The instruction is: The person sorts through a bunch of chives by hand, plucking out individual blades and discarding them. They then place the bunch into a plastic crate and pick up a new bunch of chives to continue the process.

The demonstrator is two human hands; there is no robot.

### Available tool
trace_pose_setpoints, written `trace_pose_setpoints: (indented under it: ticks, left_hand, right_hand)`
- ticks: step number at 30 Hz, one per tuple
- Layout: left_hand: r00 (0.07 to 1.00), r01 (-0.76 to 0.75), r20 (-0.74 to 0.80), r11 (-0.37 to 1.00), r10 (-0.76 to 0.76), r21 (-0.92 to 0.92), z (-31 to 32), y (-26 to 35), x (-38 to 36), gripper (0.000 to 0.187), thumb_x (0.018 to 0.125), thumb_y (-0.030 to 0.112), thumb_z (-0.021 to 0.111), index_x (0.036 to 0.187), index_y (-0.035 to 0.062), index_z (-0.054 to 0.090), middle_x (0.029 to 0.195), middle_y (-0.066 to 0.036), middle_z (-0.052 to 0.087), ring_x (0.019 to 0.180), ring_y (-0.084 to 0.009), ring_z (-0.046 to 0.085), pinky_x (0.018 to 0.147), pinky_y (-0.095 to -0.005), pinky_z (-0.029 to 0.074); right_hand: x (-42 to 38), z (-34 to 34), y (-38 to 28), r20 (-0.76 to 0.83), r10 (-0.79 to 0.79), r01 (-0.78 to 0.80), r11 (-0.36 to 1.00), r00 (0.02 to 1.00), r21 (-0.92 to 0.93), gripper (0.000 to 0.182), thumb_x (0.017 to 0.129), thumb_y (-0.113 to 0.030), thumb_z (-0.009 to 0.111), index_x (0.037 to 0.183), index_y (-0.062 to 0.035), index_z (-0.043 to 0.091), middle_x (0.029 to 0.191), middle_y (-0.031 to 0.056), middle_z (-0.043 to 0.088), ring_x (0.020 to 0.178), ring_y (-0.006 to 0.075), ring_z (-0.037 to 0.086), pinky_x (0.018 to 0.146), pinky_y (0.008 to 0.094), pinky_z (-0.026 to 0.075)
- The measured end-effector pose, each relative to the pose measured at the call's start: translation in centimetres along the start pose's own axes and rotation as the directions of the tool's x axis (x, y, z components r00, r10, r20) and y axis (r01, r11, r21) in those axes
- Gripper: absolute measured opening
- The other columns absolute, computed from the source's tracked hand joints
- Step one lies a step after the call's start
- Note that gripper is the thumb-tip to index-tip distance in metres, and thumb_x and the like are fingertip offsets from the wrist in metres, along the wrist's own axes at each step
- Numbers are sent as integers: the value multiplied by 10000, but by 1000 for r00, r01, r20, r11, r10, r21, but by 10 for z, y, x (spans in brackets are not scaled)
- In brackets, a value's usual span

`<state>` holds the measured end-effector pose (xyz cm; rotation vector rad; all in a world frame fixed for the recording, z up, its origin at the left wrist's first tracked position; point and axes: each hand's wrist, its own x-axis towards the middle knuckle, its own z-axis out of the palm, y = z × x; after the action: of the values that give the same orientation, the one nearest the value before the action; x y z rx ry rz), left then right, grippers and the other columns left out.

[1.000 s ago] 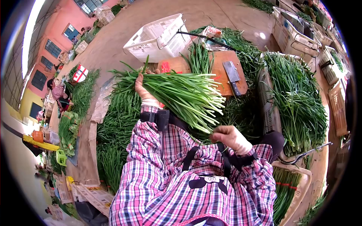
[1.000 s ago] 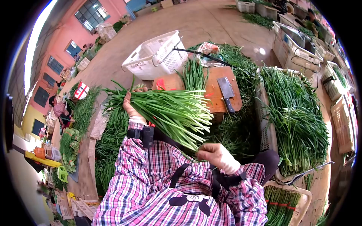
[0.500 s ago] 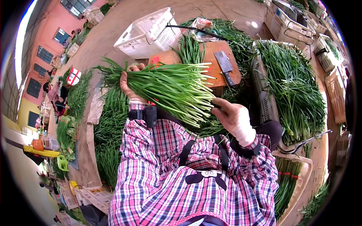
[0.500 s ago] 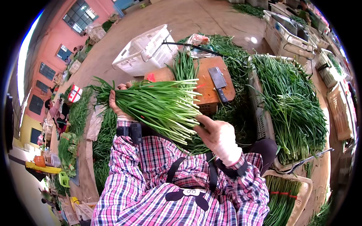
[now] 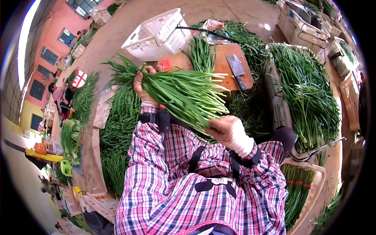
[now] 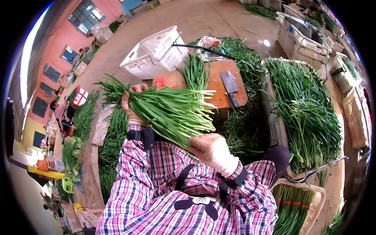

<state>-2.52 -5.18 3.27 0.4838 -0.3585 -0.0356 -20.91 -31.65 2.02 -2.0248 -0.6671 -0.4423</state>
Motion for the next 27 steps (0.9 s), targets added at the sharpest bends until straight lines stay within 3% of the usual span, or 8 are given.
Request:
trace_pose_setpoints:
  ticks: [4, 8, 13, 16, 18, 21, 26, 27]
  left_hand:
    - [995, 35, 93, 999, -38, 27, -21, 14, 4, 286, 947, 313, 533, 854, 43, 512, 922, -57, 522, 1034, -268, 501, 1022, -487, 356]
    - [1000, 0, 20, 999, -1, 40, -41, 25, 6, 313, 955, 347, 503, 946, 35, 483, 959, -58, 482, 1064, -245, 448, 1031, -488, 329]
    - [999, -27, 28, 999, 26, 42, -44, 36, 7, 373, 946, 362, 502, 975, -5, 560, 990, -98, 567, 1093, -286, 500, 1051, -519, 343]
    - [999, 3, 53, 999, -5, 34, -33, 37, 8, 401, 939, 371, 498, 975, -20, 580, 983, -115, 592, 1080, -305, 533, 1043, -537, 362]
    - [997, 23, 76, 998, -28, 62, -23, 38, 8, 396, 935, 367, 505, 982, -20, 573, 977, -110, 584, 1087, -307, 529, 1042, -543, 361]
    - [989, 75, 128, 997, -76, 13, -6, 34, 9, 359, 931, 359, 519, 948, 3, 561, 948, -101, 570, 1090, -318, 531, 995, -552, 394]
    - [970, 198, 164, 974, -178, -113, 7, 22, 11, 329, 932, 359, 532, 942, 30, 528, 950, -99, 566, 1100, -317, 517, 982, -532, 401]
    - [973, 179, 165, 981, -165, -75, 9, 19, 11, 323, 931, 358, 537, 944, 36, 522, 952, -97, 565, 1103, -314, 512, 987, -527, 398]
  right_hand:
    - [-33, -11, 6, 144, -25, 26, 1000, 989, -1, 149, 790, -185, 705, 883, -84, 649, 721, 81, 606, 690, 298, 608, 625, 406, 487]
    - [-67, -26, 21, 251, 77, -75, 997, 965, -18, 151, 819, -213, 672, 901, -88, 655, 741, 81, 622, 706, 302, 615, 637, 410, 488]
    - [-96, -47, 31, 482, 536, -237, 801, 693, -550, 340, 770, -269, 725, 1056, -101, 648, 722, 95, 654, 710, 297, 653, 639, 393, 517]
    - [-79, -58, 24, 234, 458, -365, 862, 857, -351, 414, 759, -213, 740, 1139, -100, 622, 759, 110, 663, 726, 307, 657, 657, 389, 527]
    - [-64, -56, 27, -33, 234, -235, 943, 972, -234, 349, 761, -148, 735, 1089, -94, 630, 738, 94, 627, 702, 313, 628, 624, 400, 503]
    - [-35, -50, 21, -212, 10, -86, 932, 977, -352, 280, 765, -105, 714, 1039, -107, 652, 648, 63, 564, 611, 270, 576, 581, 394, 455]
    - [1, -26, 11, -103, -41, -19, 852, 994, -523, 106, 815, -172, 600, 917, -155, 576, 512, 65, 520, 504, 276, 580, 481, 419, 431]
    - [7, -20, 11, -28, 62, -67, 824, 998, -563, 125, 811, -176, 601, 928, -150, 565, 525, 74, 532, 512, 295, 586, 473, 431, 431]
